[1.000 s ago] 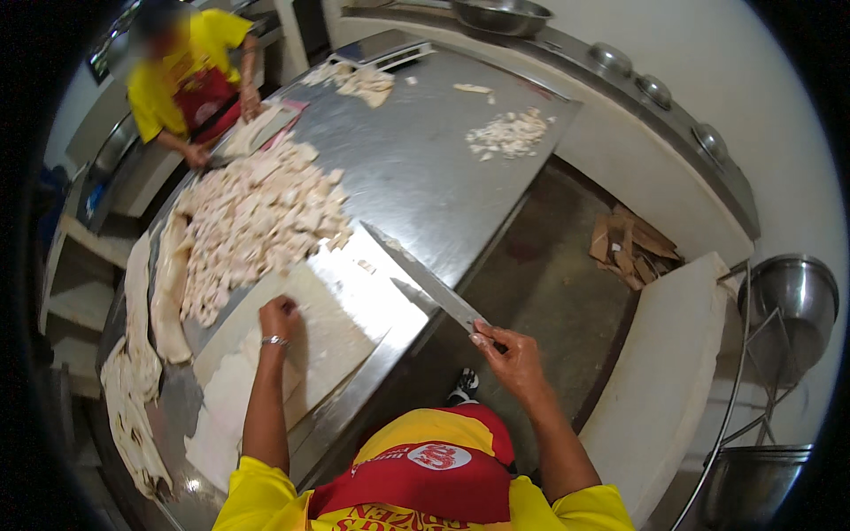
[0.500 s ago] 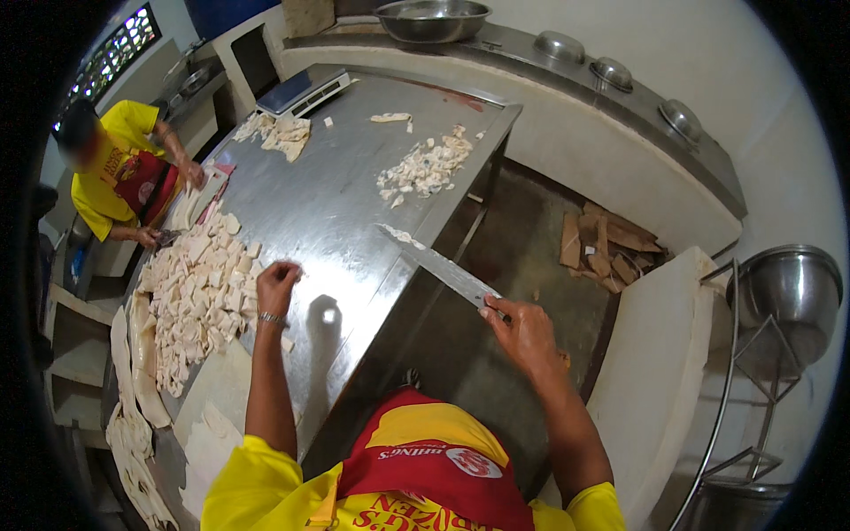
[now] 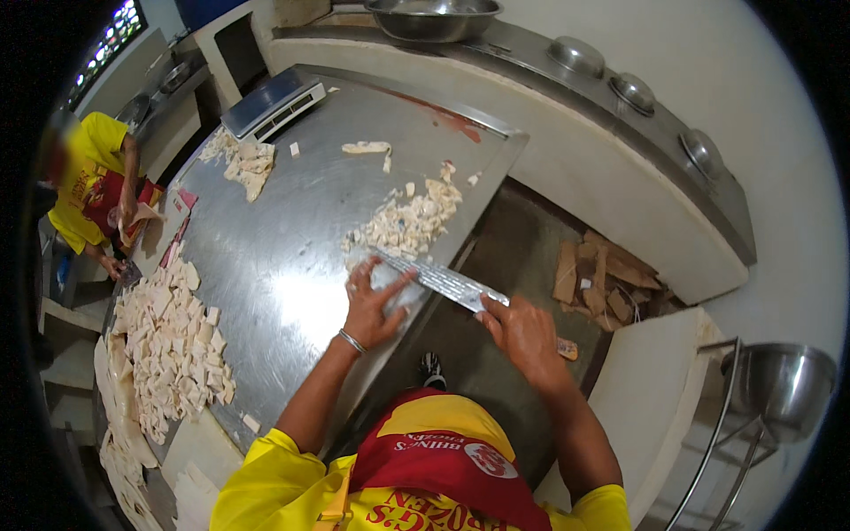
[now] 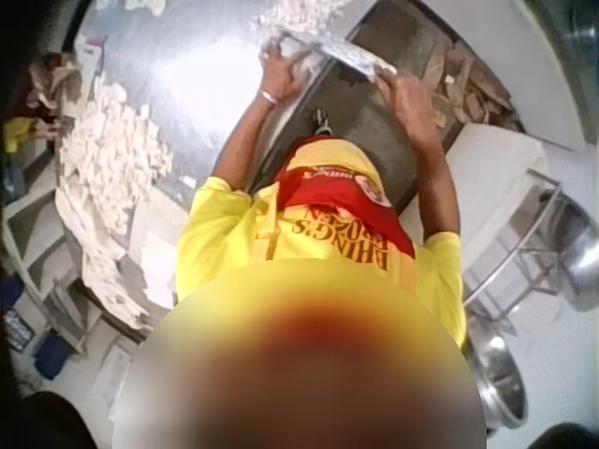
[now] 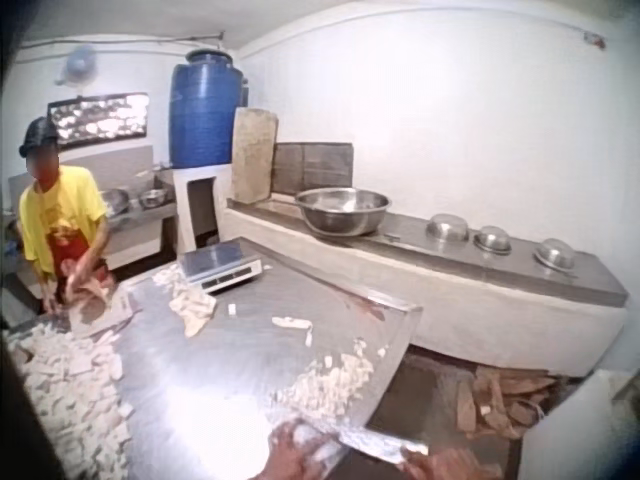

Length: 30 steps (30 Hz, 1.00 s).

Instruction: The person uses a large knife to cut a flat sheet of pale meat into strips and then into small cubes on a stainless steel table. The cut pieces accumulate in a pile on the table as the person continues cutting additional sheets.

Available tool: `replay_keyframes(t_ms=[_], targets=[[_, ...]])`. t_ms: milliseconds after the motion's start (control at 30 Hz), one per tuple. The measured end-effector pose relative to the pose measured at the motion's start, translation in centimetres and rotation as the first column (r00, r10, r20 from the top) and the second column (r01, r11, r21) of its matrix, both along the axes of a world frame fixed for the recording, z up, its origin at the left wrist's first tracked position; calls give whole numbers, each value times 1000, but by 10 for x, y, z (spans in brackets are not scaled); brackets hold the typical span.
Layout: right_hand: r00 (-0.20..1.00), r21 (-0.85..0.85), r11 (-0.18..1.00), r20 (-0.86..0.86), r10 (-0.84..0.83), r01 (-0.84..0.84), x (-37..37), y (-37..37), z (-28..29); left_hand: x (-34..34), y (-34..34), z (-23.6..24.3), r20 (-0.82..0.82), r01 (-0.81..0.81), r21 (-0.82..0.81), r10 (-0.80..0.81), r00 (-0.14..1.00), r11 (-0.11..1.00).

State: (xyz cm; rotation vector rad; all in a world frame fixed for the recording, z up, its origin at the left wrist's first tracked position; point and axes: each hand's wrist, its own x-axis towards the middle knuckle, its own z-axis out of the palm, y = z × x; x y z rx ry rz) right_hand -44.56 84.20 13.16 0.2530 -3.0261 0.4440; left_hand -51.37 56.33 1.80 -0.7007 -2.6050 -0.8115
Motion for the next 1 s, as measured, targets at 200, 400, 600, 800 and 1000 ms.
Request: replay_keyframes(t_ms=[200, 400, 600, 800, 1000], targets=[[995, -70, 993, -4, 95, -95, -62, 17, 11, -42, 27, -2, 8, -118, -70, 118, 993, 991], [975, -54, 974, -22, 221, -222, -112, 59, 20, -87, 14, -14, 111, -310, -154, 328, 938, 938], [977, -173, 963, 15, 215, -209, -140, 106, 20, -85, 25, -40, 316, -471, -181, 504, 804, 864], [975, -498, 865, 158, 158, -59, -155, 137, -23, -35, 30, -26, 239, -640, -180, 664, 708, 747], [925, -659, 751, 256, 279, -44, -169, 122, -61, 56, -27, -15, 252, -908, 281, 890, 381, 310]])
